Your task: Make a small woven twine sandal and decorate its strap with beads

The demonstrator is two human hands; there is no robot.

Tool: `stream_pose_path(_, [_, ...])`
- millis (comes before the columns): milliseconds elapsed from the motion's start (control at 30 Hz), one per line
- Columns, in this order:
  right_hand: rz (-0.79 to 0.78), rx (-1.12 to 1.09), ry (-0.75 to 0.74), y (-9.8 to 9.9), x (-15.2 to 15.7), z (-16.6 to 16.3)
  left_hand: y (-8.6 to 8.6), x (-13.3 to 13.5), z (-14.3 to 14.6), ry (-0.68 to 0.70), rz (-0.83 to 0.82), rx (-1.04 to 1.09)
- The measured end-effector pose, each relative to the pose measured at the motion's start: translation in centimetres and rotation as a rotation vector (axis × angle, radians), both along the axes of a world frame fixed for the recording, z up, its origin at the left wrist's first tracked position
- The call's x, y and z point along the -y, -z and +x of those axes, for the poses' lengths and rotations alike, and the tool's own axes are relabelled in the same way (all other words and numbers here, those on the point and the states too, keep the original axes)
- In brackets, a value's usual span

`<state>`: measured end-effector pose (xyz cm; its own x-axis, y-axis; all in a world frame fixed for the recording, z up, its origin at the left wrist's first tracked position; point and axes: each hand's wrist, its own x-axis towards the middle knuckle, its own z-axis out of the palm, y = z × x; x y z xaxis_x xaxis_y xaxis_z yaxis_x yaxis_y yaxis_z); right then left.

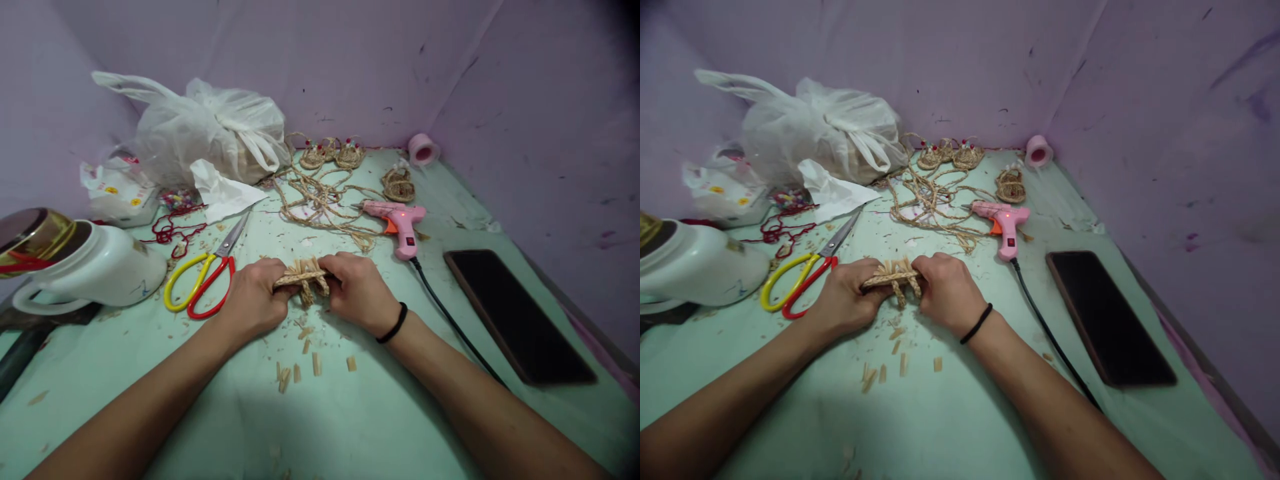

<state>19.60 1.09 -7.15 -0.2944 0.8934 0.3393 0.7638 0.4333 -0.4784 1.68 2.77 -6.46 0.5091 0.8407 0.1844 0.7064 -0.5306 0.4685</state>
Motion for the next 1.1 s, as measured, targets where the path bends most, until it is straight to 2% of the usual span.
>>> stream_pose_path(267, [0.011,0.016,0.002,0.0,0.1,0.0,0.0,0.1,0.1,-0.009,-0.01,-0.003])
stream_pose_path(667, [-0.007,-0.082,0.012,0.2,0.0,-0.2,-0.5,0.0,0.3,-0.03,-0.042,-0.035])
stream_pose_path(800, [-0.034,-0.095,0.023,0.2,0.0,-0.3,-0.5,-0.2,0.3,-0.04,-0.112,-0.005])
stream_pose_path(967, [-0.161,-0.218,-0.026,0.0,-0.4,0.5,-0.7,-0.2,0.5,-0.137,-0.234,0.055])
stream_pose_path(1100, [-0.303,-0.38,-0.028,-0.5,-0.9,0.7,-1.6,-0.5,0.0,-0.199,-0.449,0.152])
